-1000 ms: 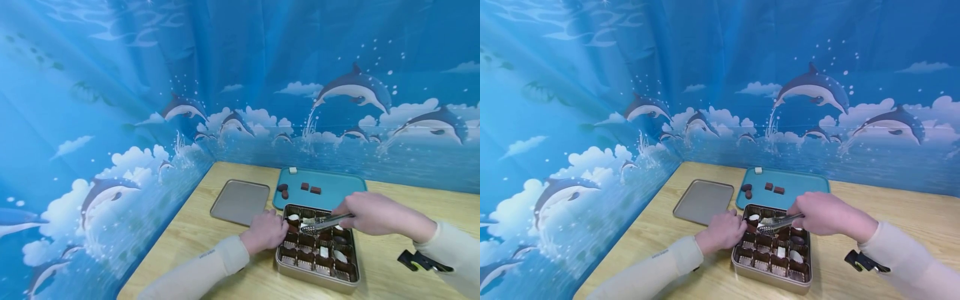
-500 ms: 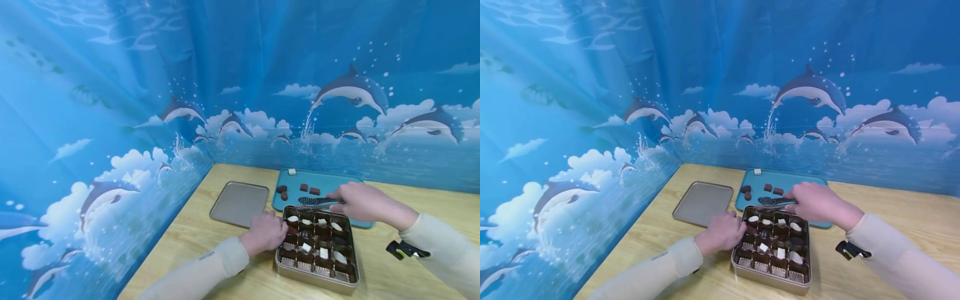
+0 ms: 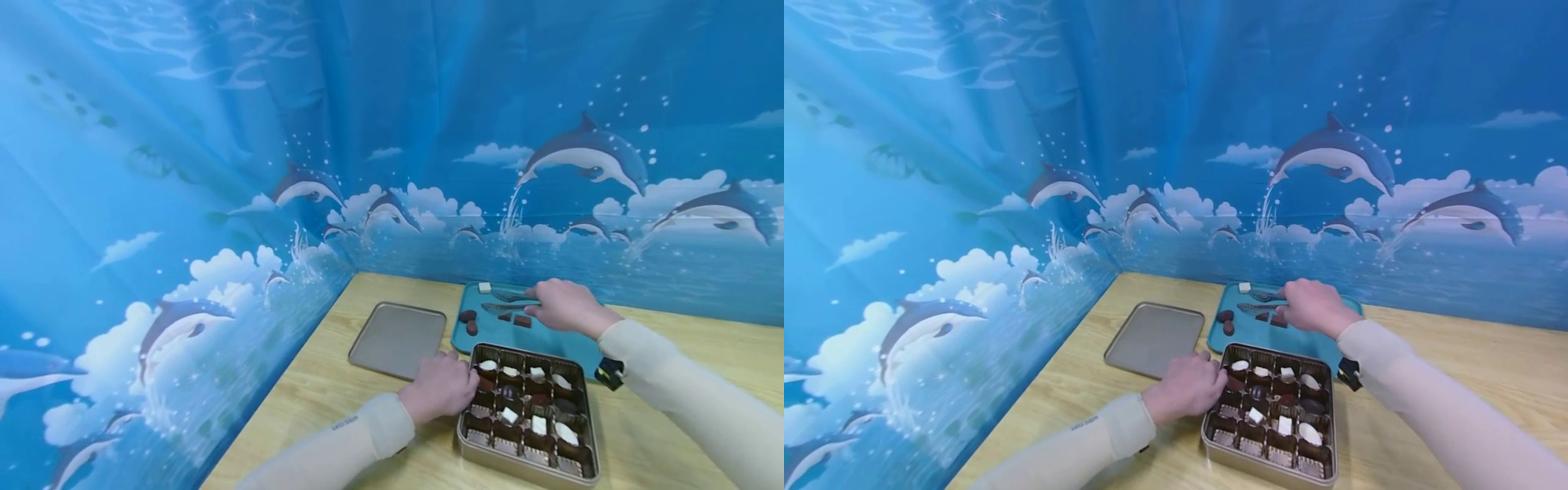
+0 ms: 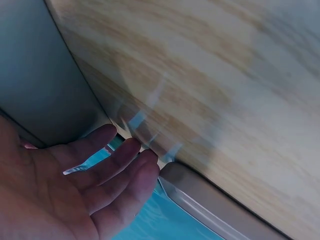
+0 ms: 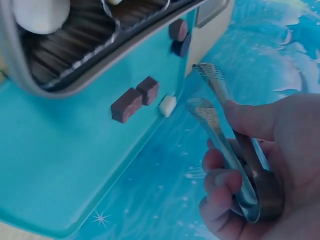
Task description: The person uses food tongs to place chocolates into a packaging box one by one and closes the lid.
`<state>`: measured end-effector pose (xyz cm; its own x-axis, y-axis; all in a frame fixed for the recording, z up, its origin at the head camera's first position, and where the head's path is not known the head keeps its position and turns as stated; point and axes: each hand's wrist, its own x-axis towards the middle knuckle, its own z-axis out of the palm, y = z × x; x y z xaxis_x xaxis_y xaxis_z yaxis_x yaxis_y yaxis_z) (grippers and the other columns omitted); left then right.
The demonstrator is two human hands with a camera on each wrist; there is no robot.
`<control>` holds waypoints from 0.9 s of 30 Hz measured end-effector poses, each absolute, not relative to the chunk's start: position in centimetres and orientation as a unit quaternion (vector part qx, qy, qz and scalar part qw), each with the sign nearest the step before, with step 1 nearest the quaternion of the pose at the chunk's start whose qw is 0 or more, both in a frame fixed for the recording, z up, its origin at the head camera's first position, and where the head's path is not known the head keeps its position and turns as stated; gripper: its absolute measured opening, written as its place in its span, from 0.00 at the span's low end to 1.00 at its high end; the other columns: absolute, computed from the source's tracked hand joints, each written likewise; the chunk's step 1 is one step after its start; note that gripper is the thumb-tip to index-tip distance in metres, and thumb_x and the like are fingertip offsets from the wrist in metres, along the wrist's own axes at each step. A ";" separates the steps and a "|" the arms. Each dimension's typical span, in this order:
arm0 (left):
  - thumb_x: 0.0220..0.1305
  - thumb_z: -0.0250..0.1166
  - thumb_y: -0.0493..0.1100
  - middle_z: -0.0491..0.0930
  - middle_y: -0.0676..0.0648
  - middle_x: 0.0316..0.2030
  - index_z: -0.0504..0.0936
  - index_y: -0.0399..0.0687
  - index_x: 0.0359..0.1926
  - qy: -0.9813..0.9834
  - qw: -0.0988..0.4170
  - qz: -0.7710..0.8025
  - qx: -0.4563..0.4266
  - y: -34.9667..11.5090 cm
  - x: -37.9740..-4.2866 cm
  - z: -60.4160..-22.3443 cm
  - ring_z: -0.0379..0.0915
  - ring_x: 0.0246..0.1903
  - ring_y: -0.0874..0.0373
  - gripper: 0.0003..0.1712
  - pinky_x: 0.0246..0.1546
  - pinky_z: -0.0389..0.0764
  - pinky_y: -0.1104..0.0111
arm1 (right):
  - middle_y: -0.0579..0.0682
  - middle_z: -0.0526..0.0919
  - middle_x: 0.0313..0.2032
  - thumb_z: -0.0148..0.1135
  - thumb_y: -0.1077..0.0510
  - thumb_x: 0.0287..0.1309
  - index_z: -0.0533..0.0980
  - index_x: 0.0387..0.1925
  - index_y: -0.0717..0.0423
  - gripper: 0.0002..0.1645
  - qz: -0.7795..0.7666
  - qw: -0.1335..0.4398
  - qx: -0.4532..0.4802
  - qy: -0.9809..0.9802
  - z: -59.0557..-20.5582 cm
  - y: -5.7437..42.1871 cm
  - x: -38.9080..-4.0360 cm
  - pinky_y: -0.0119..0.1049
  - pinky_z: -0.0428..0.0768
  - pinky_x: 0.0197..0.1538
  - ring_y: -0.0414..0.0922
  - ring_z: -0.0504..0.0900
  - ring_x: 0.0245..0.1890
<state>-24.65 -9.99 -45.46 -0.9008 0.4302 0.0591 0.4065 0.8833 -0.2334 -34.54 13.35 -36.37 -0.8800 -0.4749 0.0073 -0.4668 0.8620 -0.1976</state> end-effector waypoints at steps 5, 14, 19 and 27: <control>0.69 0.38 0.58 0.74 0.53 0.25 0.73 0.57 0.26 -0.969 0.051 0.113 -0.212 -9.8 -24.6 -45.4 0.67 0.25 0.57 0.22 0.15 0.69 0.62 | 0.65 0.74 0.54 0.56 0.53 0.61 0.72 0.56 0.64 0.25 -0.084 0.019 -0.230 0.969 -37.0 12.6 -36.8 0.35 0.65 0.15 0.43 0.73 0.14; 0.69 0.34 0.58 0.73 0.50 0.25 0.76 0.53 0.25 -0.983 0.043 0.068 -0.166 -9.5 -24.6 -45.6 0.68 0.25 0.56 0.28 0.16 0.68 0.61 | 0.65 0.78 0.47 0.56 0.53 0.61 0.74 0.52 0.66 0.24 -0.062 0.036 -0.215 0.974 -38.1 11.4 -40.2 0.41 0.76 0.25 0.49 0.81 0.31; 0.69 0.33 0.60 0.74 0.50 0.28 0.78 0.53 0.30 -0.985 0.034 0.065 -0.154 -9.4 -24.6 -45.6 0.69 0.27 0.56 0.30 0.20 0.70 0.61 | 0.55 0.79 0.29 0.54 0.53 0.62 0.77 0.40 0.62 0.16 -0.063 0.069 -0.207 0.974 -38.2 10.7 -40.9 0.38 0.69 0.21 0.45 0.74 0.21; 0.69 0.31 0.61 0.75 0.50 0.33 0.80 0.55 0.38 -0.987 0.011 0.075 -0.139 -9.3 -24.4 -45.5 0.69 0.31 0.56 0.31 0.23 0.71 0.59 | 0.51 0.75 0.24 0.51 0.53 0.64 0.76 0.34 0.57 0.12 -0.055 0.098 -0.194 0.975 -38.1 9.4 -41.9 0.39 0.68 0.22 0.45 0.72 0.20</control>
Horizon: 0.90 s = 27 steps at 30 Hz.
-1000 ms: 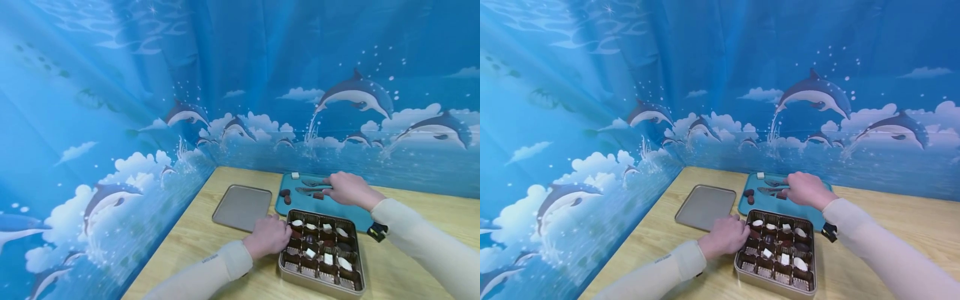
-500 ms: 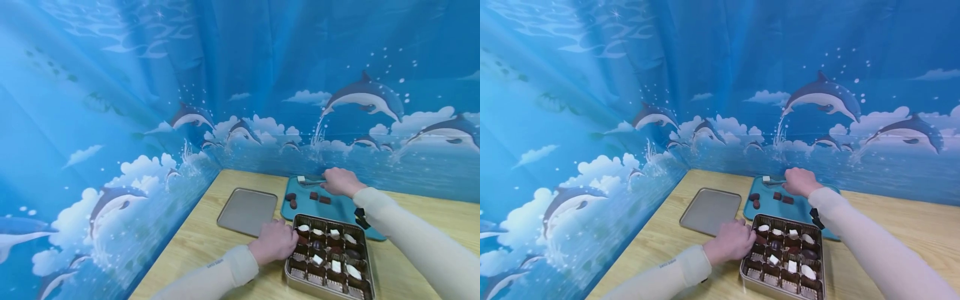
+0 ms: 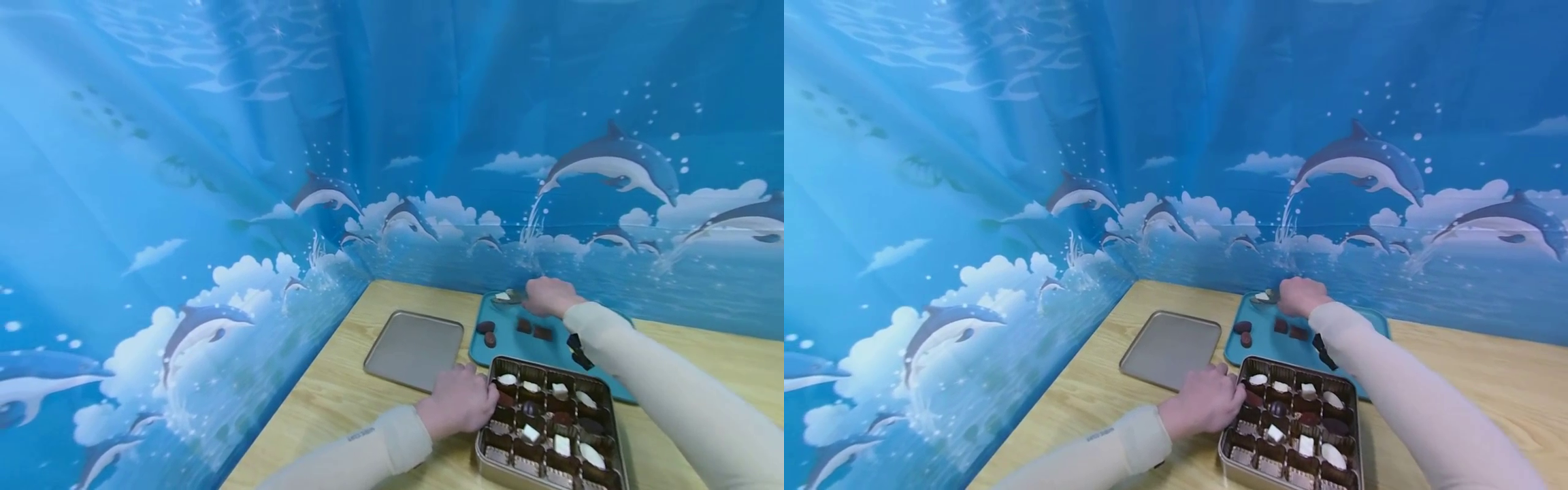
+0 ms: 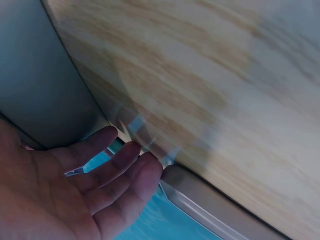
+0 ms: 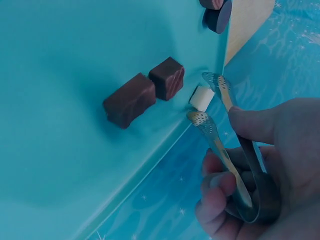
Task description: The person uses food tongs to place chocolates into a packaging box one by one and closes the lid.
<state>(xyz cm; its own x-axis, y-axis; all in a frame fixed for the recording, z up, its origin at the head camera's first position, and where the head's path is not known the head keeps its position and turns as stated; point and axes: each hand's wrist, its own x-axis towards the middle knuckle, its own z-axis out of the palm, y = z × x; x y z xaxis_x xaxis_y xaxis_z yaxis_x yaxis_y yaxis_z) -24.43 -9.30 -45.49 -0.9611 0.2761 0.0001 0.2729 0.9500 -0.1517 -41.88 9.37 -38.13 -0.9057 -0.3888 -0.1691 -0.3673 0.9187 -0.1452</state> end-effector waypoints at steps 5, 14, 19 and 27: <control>0.69 0.30 0.61 0.75 0.51 0.36 0.80 0.56 0.41 -0.988 0.002 0.070 -0.138 -9.1 -24.3 -45.6 0.69 0.33 0.57 0.32 0.24 0.72 0.59 | 0.51 0.74 0.25 0.51 0.53 0.64 0.75 0.37 0.58 0.13 -0.047 0.103 -0.188 0.976 -38.8 9.3 -42.2 0.40 0.67 0.23 0.45 0.72 0.21; 0.69 0.31 0.61 0.75 0.51 0.35 0.80 0.54 0.40 -0.988 0.010 0.059 -0.143 -9.3 -24.3 -45.6 0.69 0.33 0.57 0.31 0.24 0.73 0.60 | 0.52 0.70 0.21 0.49 0.58 0.63 0.72 0.32 0.57 0.08 -0.064 0.074 -0.198 0.975 -39.0 9.5 -42.1 0.38 0.64 0.19 0.44 0.66 0.17; 0.69 0.33 0.60 0.76 0.51 0.34 0.79 0.56 0.38 -0.985 0.017 0.070 -0.158 -9.3 -24.2 -45.6 0.69 0.31 0.57 0.29 0.22 0.72 0.61 | 0.52 0.73 0.22 0.51 0.56 0.63 0.75 0.34 0.58 0.09 -0.064 0.071 -0.198 0.976 -38.8 10.2 -41.4 0.38 0.66 0.20 0.44 0.69 0.18; 0.69 0.34 0.60 0.76 0.52 0.33 0.78 0.56 0.34 -0.983 0.024 0.082 -0.164 -9.4 -24.4 -45.6 0.70 0.32 0.56 0.26 0.20 0.72 0.61 | 0.64 0.79 0.48 0.55 0.56 0.62 0.75 0.51 0.64 0.20 -0.071 0.050 -0.239 0.967 -35.9 11.4 -37.6 0.44 0.78 0.28 0.52 0.81 0.36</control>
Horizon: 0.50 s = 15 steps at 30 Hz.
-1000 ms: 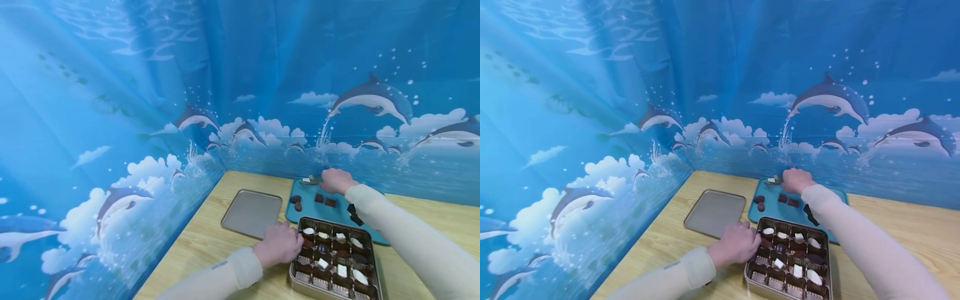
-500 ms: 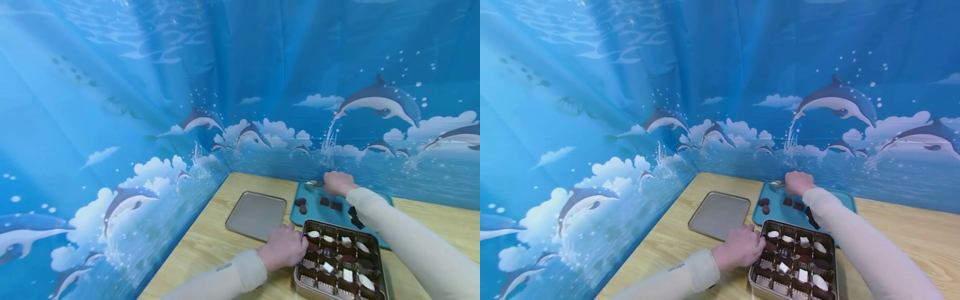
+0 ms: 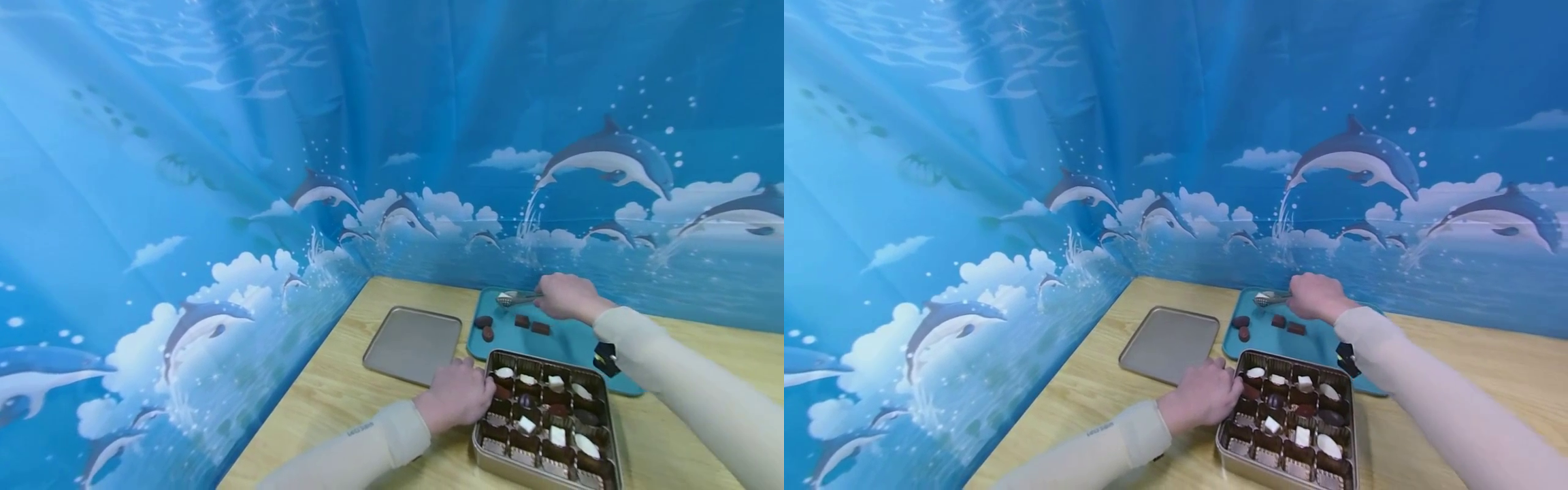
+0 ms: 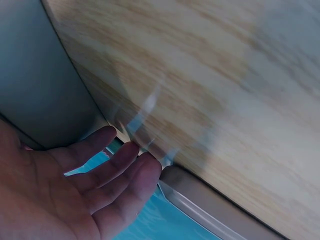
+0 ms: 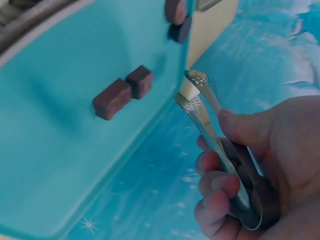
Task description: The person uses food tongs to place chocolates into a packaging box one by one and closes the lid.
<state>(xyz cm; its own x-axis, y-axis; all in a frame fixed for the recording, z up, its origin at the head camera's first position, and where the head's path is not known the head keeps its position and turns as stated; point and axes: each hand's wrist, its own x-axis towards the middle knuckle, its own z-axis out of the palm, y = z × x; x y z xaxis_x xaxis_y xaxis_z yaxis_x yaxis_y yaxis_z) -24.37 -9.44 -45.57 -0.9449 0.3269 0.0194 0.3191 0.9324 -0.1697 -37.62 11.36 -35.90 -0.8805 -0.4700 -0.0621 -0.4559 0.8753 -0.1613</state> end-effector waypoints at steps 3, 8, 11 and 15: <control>0.69 0.35 0.59 0.78 0.53 0.36 0.77 0.57 0.35 -0.981 0.021 0.094 -0.170 -9.6 -24.4 -45.5 0.71 0.34 0.56 0.25 0.22 0.74 0.61 | 0.64 0.78 0.49 0.55 0.55 0.62 0.75 0.52 0.63 0.21 -0.074 0.053 -0.248 0.965 -35.0 11.7 -36.0 0.44 0.78 0.28 0.52 0.81 0.36; 0.70 0.35 0.58 0.78 0.53 0.37 0.75 0.58 0.34 -0.976 0.020 0.118 -0.185 -9.8 -24.3 -45.4 0.72 0.35 0.55 0.23 0.21 0.75 0.61 | 0.58 0.82 0.43 0.55 0.54 0.61 0.76 0.51 0.61 0.20 -0.077 0.054 -0.277 0.956 -33.8 12.1 -32.9 0.36 0.68 0.20 0.41 0.75 0.20; 0.70 0.35 0.57 0.78 0.54 0.37 0.74 0.59 0.33 -0.971 0.024 0.132 -0.200 -9.8 -24.3 -45.4 0.72 0.36 0.54 0.21 0.21 0.75 0.60 | 0.50 0.82 0.31 0.55 0.54 0.62 0.77 0.50 0.57 0.18 -0.081 0.054 -0.294 0.951 -33.2 12.5 -30.7 0.34 0.63 0.18 0.39 0.67 0.14; 0.70 0.36 0.56 0.78 0.53 0.36 0.73 0.59 0.32 -0.966 0.030 0.138 -0.215 -9.7 -24.3 -45.3 0.72 0.35 0.54 0.20 0.20 0.75 0.61 | 0.45 0.81 0.27 0.56 0.52 0.60 0.77 0.51 0.56 0.19 -0.090 0.054 -0.309 0.945 -32.6 13.2 -27.8 0.33 0.60 0.17 0.38 0.60 0.11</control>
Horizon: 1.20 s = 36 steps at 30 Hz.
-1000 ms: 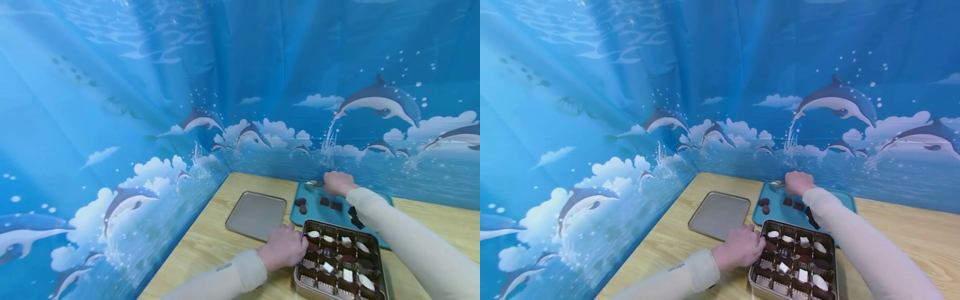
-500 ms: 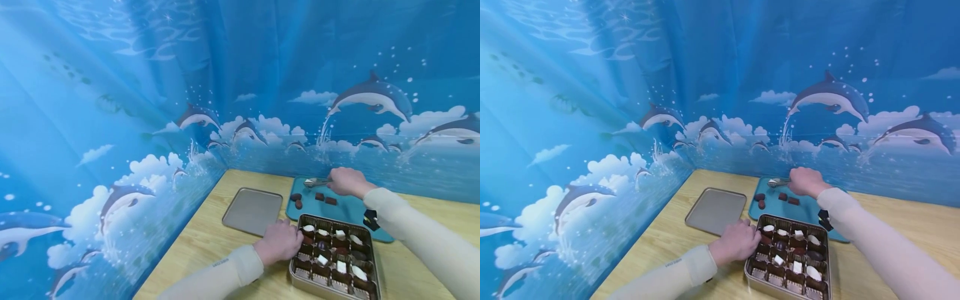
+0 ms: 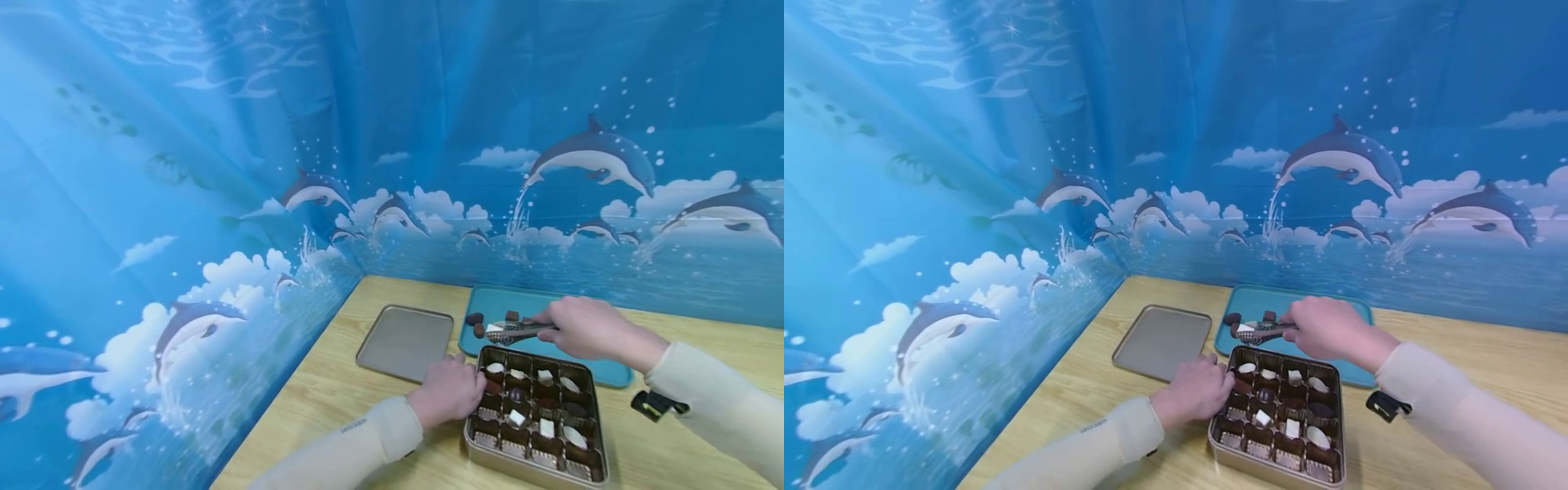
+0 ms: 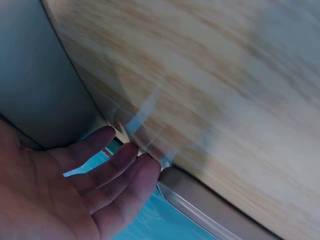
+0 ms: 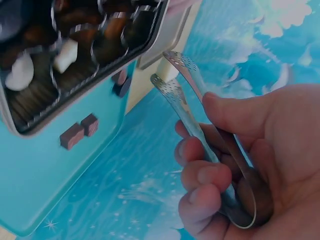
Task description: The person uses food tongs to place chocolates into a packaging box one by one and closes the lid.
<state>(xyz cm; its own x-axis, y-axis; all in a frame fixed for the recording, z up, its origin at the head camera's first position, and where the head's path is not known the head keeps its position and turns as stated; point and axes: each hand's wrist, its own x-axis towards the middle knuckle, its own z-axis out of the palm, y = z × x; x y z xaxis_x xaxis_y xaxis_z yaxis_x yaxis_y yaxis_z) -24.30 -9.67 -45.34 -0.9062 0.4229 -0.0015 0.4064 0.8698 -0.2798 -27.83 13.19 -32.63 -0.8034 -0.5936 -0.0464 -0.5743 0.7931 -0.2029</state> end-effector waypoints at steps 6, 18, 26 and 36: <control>0.71 0.35 0.56 0.77 0.52 0.34 0.73 0.57 0.31 -0.970 0.034 0.121 -0.208 -9.8 -24.7 -45.0 0.71 0.33 0.55 0.23 0.20 0.73 0.62 | 0.49 0.83 0.44 0.60 0.50 0.57 0.78 0.51 0.51 0.21 -0.106 0.067 -0.312 0.942 -32.3 14.0 -24.8 0.31 0.61 0.16 0.35 0.59 0.09; 0.70 0.37 0.54 0.78 0.51 0.33 0.76 0.55 0.36 -0.968 0.053 0.127 -0.211 -9.9 -25.0 -44.7 0.70 0.31 0.55 0.21 0.22 0.73 0.62 | 0.41 0.84 0.40 0.63 0.46 0.53 0.79 0.50 0.46 0.22 -0.109 0.097 -0.308 0.940 -33.1 12.9 -21.9 0.30 0.61 0.16 0.35 0.59 0.09; 0.70 0.36 0.56 0.78 0.50 0.34 0.79 0.53 0.36 -0.979 0.035 0.084 -0.180 -9.7 -24.7 -44.9 0.71 0.33 0.56 0.26 0.25 0.74 0.61 | 0.50 0.81 0.49 0.61 0.48 0.55 0.77 0.52 0.53 0.24 -0.134 0.082 -0.288 0.945 -33.4 14.2 -22.9 0.30 0.62 0.13 0.35 0.56 0.07; 0.70 0.35 0.56 0.79 0.50 0.36 0.80 0.52 0.36 -0.982 0.028 0.067 -0.176 -9.4 -24.3 -45.3 0.72 0.33 0.56 0.27 0.24 0.75 0.60 | 0.46 0.76 0.19 0.56 0.44 0.60 0.70 0.58 0.62 0.32 -0.118 0.016 -0.256 0.959 -36.2 17.9 -27.2 0.31 0.59 0.12 0.36 0.56 0.07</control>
<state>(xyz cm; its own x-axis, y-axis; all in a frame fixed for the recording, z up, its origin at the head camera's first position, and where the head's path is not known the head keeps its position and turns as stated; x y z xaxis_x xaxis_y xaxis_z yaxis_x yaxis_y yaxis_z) -24.33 -9.40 -45.26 -0.9367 0.3486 0.0321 0.3410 0.9293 -0.1421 -27.23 17.89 -36.22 -0.8683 -0.4952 0.0294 -0.4875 0.8408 -0.2355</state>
